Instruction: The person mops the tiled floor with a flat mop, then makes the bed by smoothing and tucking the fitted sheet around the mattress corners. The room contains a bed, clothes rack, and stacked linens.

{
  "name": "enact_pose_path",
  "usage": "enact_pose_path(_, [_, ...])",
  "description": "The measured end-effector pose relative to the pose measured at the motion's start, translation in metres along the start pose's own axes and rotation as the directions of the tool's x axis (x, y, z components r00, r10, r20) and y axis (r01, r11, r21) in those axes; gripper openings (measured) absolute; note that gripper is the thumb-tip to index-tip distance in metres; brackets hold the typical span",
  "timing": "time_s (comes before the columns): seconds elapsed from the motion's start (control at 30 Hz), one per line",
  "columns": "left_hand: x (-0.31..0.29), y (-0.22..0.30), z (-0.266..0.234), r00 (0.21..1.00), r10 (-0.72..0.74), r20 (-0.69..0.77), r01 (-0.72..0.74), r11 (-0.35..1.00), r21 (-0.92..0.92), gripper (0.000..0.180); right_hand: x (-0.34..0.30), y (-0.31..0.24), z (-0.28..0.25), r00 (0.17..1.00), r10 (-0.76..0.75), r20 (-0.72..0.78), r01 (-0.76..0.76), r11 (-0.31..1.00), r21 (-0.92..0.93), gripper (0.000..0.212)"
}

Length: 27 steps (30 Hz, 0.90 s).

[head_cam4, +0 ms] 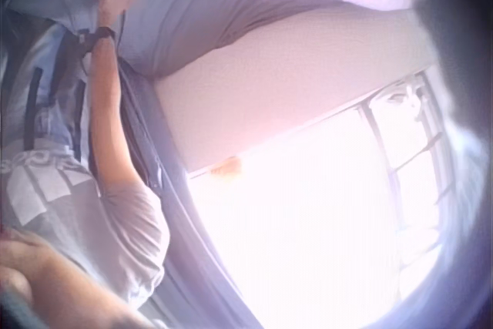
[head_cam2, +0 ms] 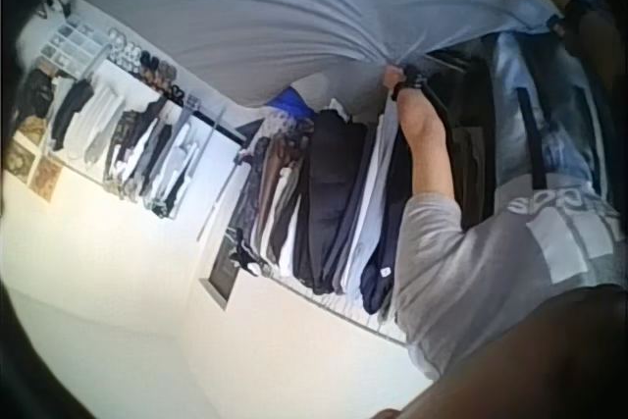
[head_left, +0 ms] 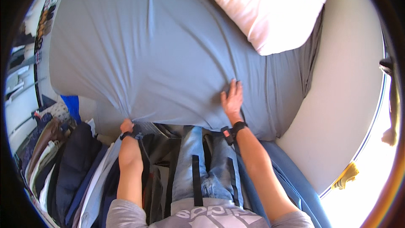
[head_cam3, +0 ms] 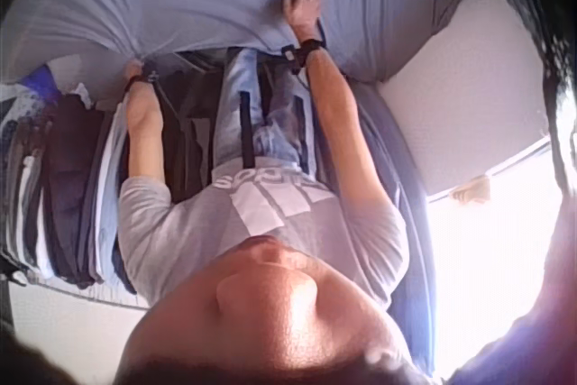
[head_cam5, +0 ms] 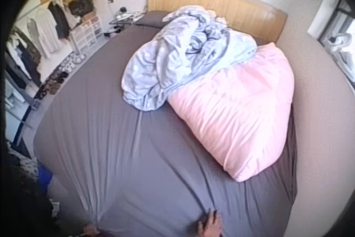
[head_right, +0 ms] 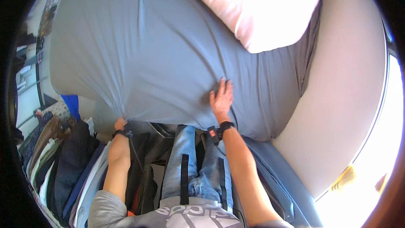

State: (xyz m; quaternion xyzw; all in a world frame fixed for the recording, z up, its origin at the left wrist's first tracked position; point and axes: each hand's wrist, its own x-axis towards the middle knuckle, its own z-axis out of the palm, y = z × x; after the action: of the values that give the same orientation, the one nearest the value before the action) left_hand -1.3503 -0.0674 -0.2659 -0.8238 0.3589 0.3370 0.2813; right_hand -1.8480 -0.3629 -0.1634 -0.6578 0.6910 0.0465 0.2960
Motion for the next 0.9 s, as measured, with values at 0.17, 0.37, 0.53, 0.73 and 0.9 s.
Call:
enact_pose_path(0.17, [-0.030,0.069,-0.035,0.691,-0.694,-0.199,0.271,0.505,-0.820,0.030,-0.052,-0.002,0.035,0.862,-0.312,0.400,0.349,0.937,-0.022,0.078])
enact_pose_path(0.37, [-0.087,0.306,-0.106,0.628,0.061,-0.776,-0.497,0.799,-0.339,0.042,-0.047,0.054,0.003,0.812,-0.582,0.039,0.560,0.797,0.227,0.069])
enact_pose_path(0.53, [-0.150,0.499,-0.150,0.399,0.727,-0.559,-0.891,0.452,-0.048,0.050,0.035,0.174,-0.066,0.857,-0.056,-0.512,0.104,0.992,0.066,0.058])
enact_pose_path(0.73, [-0.204,0.650,-0.146,0.196,0.915,-0.351,-0.976,0.218,0.022,0.054,0.125,0.334,-0.138,0.777,0.288,-0.559,-0.281,0.954,0.101,0.065])
enact_pose_path(0.9, [-0.231,0.713,-0.131,0.258,0.906,-0.336,-0.958,0.285,0.031,0.058,0.165,0.358,-0.155,0.780,0.445,-0.440,-0.387,0.896,0.220,0.066])
